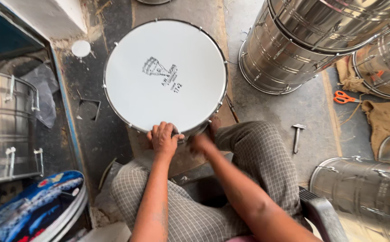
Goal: The person is assembling a drum by tightening the tension rods on the drumhead using a drum key. They systematically rotate the drum and tighten each rod to secure the head to the shell.
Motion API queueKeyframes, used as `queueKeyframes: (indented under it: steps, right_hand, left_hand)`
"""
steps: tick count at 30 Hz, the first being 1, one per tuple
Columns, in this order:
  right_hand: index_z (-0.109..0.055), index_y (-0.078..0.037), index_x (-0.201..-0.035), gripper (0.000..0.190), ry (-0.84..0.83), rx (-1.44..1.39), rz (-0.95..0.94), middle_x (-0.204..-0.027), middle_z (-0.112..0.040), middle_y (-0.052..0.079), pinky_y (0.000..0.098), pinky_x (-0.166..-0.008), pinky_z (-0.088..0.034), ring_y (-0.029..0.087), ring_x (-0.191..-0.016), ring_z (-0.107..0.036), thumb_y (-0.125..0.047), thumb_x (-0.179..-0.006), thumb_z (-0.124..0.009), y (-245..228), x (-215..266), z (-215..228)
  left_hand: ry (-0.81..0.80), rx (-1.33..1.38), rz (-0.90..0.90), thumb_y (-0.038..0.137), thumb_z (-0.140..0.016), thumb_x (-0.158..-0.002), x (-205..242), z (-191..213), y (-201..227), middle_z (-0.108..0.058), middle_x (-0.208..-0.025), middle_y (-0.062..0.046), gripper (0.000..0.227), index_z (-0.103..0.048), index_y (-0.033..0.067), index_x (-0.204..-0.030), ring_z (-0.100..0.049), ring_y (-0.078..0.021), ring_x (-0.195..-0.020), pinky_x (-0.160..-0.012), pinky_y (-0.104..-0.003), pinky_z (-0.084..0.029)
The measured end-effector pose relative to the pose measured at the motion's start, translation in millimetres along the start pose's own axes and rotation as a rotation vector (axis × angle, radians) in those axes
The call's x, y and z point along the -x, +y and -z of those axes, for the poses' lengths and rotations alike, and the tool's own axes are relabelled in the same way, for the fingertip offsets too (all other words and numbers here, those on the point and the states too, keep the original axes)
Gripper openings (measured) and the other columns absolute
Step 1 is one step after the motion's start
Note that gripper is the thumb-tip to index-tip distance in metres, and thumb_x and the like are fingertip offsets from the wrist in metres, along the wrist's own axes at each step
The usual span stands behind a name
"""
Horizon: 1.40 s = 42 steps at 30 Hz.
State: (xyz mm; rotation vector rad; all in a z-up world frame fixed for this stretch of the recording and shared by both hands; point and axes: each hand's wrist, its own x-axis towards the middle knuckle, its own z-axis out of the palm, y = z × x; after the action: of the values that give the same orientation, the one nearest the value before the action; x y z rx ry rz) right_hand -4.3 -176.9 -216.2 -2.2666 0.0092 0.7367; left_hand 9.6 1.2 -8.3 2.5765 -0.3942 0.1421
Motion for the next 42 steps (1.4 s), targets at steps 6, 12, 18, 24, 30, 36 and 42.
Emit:
queueKeyframes:
  steps: [6, 12, 18, 24, 30, 36, 42]
  right_hand:
    - [-0.073, -0.005, -0.113, 0.024, 0.275, 0.189, -0.254, -0.109, -0.074, 0.023, 0.0473, -0.080, -0.058, 0.036, -0.096, -0.072, -0.019, -0.094, -0.065, 1.0, 13.2, 15.9]
    - [-0.063, -0.006, -0.118, 0.022, -0.233, -1.019, -0.377, -0.092, -0.076, 0.016, 0.0458, -0.059, -0.061, 0.031, -0.079, -0.076, -0.008, -0.096, -0.057, -28.1, 48.8, -29.9]
    - [-0.060, -0.007, -0.118, 0.019, 0.046, -1.442, -0.322, -0.095, -0.071, 0.013, 0.0439, -0.060, -0.061, 0.027, -0.072, -0.070, -0.010, -0.099, -0.062, -80.3, 25.6, -75.4]
    - [-0.063, -0.009, -0.122, 0.025, 0.176, -1.369, -0.148, -0.108, -0.071, 0.017, 0.0402, -0.066, -0.054, 0.023, -0.080, -0.068, -0.019, -0.099, -0.065, -74.3, 3.1, -86.5]
    - [-0.079, -0.005, -0.096, 0.027, 0.043, -0.123, -0.110, -0.095, -0.082, 0.020, 0.0404, -0.075, -0.060, 0.027, -0.083, -0.078, -0.027, -0.085, -0.067, 7.2, 5.3, 18.1]
    - [-0.076, -0.003, -0.101, 0.023, 0.142, 0.090, -0.319, -0.089, -0.078, 0.021, 0.0436, -0.068, -0.061, 0.032, -0.076, -0.077, -0.017, -0.084, -0.073, -22.3, 44.9, 26.2]
    - [-0.066, 0.004, -0.107, 0.037, -0.244, -0.964, -0.387, -0.081, -0.077, 0.018, 0.0434, -0.055, -0.059, 0.029, -0.061, -0.074, -0.031, -0.103, -0.055, -81.0, 71.4, -21.0]
  left_hand:
    - [0.005, 0.006, 0.006, 0.039, -0.087, -0.068, -1.7, 3.9, 4.0, -0.060, -0.096, 0.001, 0.038, -0.064, 0.0148, -0.086, -0.053, -0.0260, -0.101, -0.096, -0.049, -0.030]
    - [0.005, 0.033, 0.016, 0.037, -0.087, -0.070, -4.1, 2.7, 3.6, -0.062, -0.093, 0.004, 0.033, -0.065, 0.0161, -0.082, -0.053, -0.0249, -0.100, -0.097, -0.048, -0.031]
    - [0.044, 0.031, -0.009, 0.036, -0.087, -0.069, -2.1, -0.1, 1.6, -0.062, -0.093, 0.003, 0.033, -0.065, 0.0157, -0.082, -0.054, -0.0251, -0.099, -0.097, -0.048, -0.031]
    - [0.032, 0.053, -0.019, 0.036, -0.088, -0.069, -0.8, -2.5, -2.6, -0.061, -0.094, 0.001, 0.035, -0.064, 0.0149, -0.083, -0.053, -0.0265, -0.100, -0.096, -0.048, -0.032]
    - [0.020, 0.021, 0.006, 0.038, -0.087, -0.070, 0.9, -1.4, -0.1, -0.062, -0.093, 0.002, 0.033, -0.065, 0.0159, -0.082, -0.054, -0.0260, -0.100, -0.096, -0.050, -0.030]
    - [0.012, 0.018, 0.004, 0.037, -0.087, -0.069, 0.2, 6.3, 4.4, -0.061, -0.094, 0.003, 0.034, -0.065, 0.0162, -0.083, -0.053, -0.0256, -0.102, -0.096, -0.049, -0.030]
    - [-0.005, 0.035, 0.030, 0.038, -0.087, -0.071, -2.8, 9.0, 7.9, -0.061, -0.093, 0.004, 0.032, -0.065, 0.0164, -0.083, -0.053, -0.0245, -0.101, -0.097, -0.048, -0.031]
